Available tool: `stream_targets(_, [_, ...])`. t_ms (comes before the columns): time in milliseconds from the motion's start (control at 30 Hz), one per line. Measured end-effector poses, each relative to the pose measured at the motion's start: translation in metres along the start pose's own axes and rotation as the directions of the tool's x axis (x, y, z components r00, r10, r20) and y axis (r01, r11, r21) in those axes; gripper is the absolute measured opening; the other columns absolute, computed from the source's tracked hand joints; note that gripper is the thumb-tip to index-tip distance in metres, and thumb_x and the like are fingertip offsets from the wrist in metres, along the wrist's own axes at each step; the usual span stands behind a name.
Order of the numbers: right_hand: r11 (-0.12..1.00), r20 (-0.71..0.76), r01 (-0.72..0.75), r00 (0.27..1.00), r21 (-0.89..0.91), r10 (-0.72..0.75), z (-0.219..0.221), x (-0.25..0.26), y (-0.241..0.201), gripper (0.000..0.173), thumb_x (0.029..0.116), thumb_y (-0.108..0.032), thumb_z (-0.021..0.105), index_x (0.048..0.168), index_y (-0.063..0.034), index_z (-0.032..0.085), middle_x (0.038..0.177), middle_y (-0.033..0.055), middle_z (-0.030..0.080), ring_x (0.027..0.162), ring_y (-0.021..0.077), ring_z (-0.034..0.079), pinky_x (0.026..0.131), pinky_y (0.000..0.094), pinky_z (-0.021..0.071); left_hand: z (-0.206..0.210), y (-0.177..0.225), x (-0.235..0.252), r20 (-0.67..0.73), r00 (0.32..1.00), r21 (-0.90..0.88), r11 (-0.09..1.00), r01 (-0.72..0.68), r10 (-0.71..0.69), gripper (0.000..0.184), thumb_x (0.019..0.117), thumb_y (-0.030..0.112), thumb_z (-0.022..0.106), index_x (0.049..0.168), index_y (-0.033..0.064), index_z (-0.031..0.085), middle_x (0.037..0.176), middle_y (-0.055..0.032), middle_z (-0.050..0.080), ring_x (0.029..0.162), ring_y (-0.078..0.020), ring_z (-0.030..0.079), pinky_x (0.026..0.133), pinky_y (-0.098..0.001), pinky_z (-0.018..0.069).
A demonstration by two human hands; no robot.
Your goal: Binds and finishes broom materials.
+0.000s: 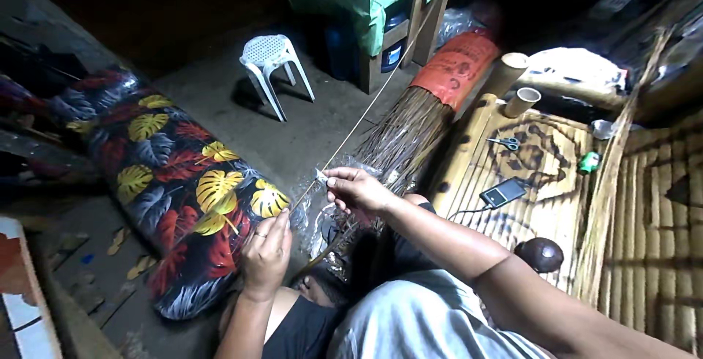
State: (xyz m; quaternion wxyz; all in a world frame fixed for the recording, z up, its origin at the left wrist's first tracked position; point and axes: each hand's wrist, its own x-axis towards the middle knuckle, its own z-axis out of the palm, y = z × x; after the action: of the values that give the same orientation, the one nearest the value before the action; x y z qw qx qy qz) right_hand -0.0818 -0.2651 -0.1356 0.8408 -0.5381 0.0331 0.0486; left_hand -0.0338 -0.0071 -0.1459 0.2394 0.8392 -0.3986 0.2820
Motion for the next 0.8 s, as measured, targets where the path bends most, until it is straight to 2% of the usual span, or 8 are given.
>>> stream_targets(133, [0.999, -0.111, 0.053, 0.992, -0.008, -0.054, -0.021, 0.002, -0.018, 0.034, 0.1096, -0.02, 0.046, 0.14, -0.008, 0.056, 0.079, 0.007, 0.065, 0.053, 0.0092, 0.056, 0.048, 0.0221, 0.0491, -0.013, -0.006, -0.007, 0.038, 0.998, -0.053, 0.997, 0.056, -0.054, 0.026, 0.098, 0.013, 0.059, 0.114, 0.0035, 0.078, 0.097, -0.0168, 0.074, 0.086, -0.0236, 0.073, 0.078, -0.0327, 0.0591])
stream_targets(233, [0.995, -0.185, 0.1, 0.978, 0.026, -0.093, -0.038, 0.002, -0.035, 0.034, 0.1096, -0.02, 0.046, 0.141, -0.0102, 0.056, 0.078, 0.0064, 0.064, 0.051, 0.0094, 0.056, 0.046, 0.0221, 0.0488, -0.026, -0.015, -0.015, 0.057, 0.995, -0.07, 0.993, 0.091, -0.087, 0.027, 0.0983, 0.014, 0.058, 0.113, 0.003, 0.078, 0.1, -0.0175, 0.075, 0.091, -0.0234, 0.073, 0.084, -0.0319, 0.0581])
stream_targets(367, [0.981, -0.201, 0.16, 0.97, 0.114, -0.135, -0.063, 0.006, -0.054, 0.035, 0.1101, -0.017, 0.042, 0.143, -0.0073, 0.051, 0.077, 0.0063, 0.063, 0.052, 0.0111, 0.057, 0.046, 0.0237, 0.0498, -0.042, -0.033, -0.03, 0.094, 0.99, -0.121, 0.986, 0.115, -0.104, 0.029, 0.0999, 0.017, 0.057, 0.113, 0.0029, 0.077, 0.103, -0.0168, 0.075, 0.097, -0.0192, 0.071, 0.09, -0.0278, 0.0548])
stream_targets(500, [0.987, -0.225, 0.141, 0.967, 0.078, -0.121, -0.055, -0.001, -0.053, 0.034, 0.1086, -0.025, 0.046, 0.14, -0.0181, 0.057, 0.071, 0.0048, 0.061, 0.045, 0.0074, 0.051, 0.041, 0.0206, 0.0453, -0.05, -0.037, -0.034, 0.153, 0.975, -0.222, 0.955, 0.195, -0.164, 0.03, 0.102, 0.019, 0.055, 0.111, 0.0004, 0.076, 0.102, -0.015, 0.074, 0.098, -0.0101, 0.069, 0.091, -0.0207, 0.0532])
stream_targets(533, [0.987, -0.23, 0.15, 0.964, 0.062, -0.132, -0.052, -0.001, -0.051, 0.034, 0.1091, -0.025, 0.046, 0.141, -0.0177, 0.057, 0.071, 0.0047, 0.061, 0.045, 0.007, 0.05, 0.041, 0.0202, 0.0449, -0.05, -0.037, -0.035, 0.161, 0.972, -0.233, 0.951, 0.204, -0.169, 0.03, 0.1018, 0.019, 0.055, 0.111, -0.0002, 0.076, 0.101, -0.0147, 0.074, 0.097, -0.0089, 0.069, 0.091, -0.0201, 0.0531])
stream_targets(633, [0.968, -0.234, 0.233, 0.95, 0.096, -0.205, -0.062, 0.012, -0.054, 0.035, 0.1102, -0.017, 0.044, 0.142, -0.0058, 0.052, 0.077, 0.0078, 0.065, 0.052, 0.0113, 0.058, 0.046, 0.0239, 0.0497, -0.056, -0.04, -0.039, 0.182, 0.97, -0.229, 0.952, 0.202, -0.161, 0.03, 0.1017, 0.018, 0.054, 0.112, -0.0008, 0.076, 0.103, -0.0153, 0.074, 0.099, -0.0089, 0.069, 0.092, -0.0201, 0.0528])
stream_targets(800, [0.97, -0.264, 0.241, 0.939, 0.042, -0.221, -0.078, 0.011, -0.07, 0.035, 0.1101, -0.016, 0.043, 0.142, -0.0053, 0.052, 0.077, 0.0072, 0.064, 0.053, 0.0113, 0.058, 0.046, 0.0241, 0.0501, -0.071, -0.054, -0.055, 0.189, 0.969, -0.167, 0.968, 0.188, -0.156, 0.029, 0.1023, 0.017, 0.055, 0.112, -0.0016, 0.076, 0.105, -0.0182, 0.074, 0.103, -0.0137, 0.069, 0.096, -0.0222, 0.0512])
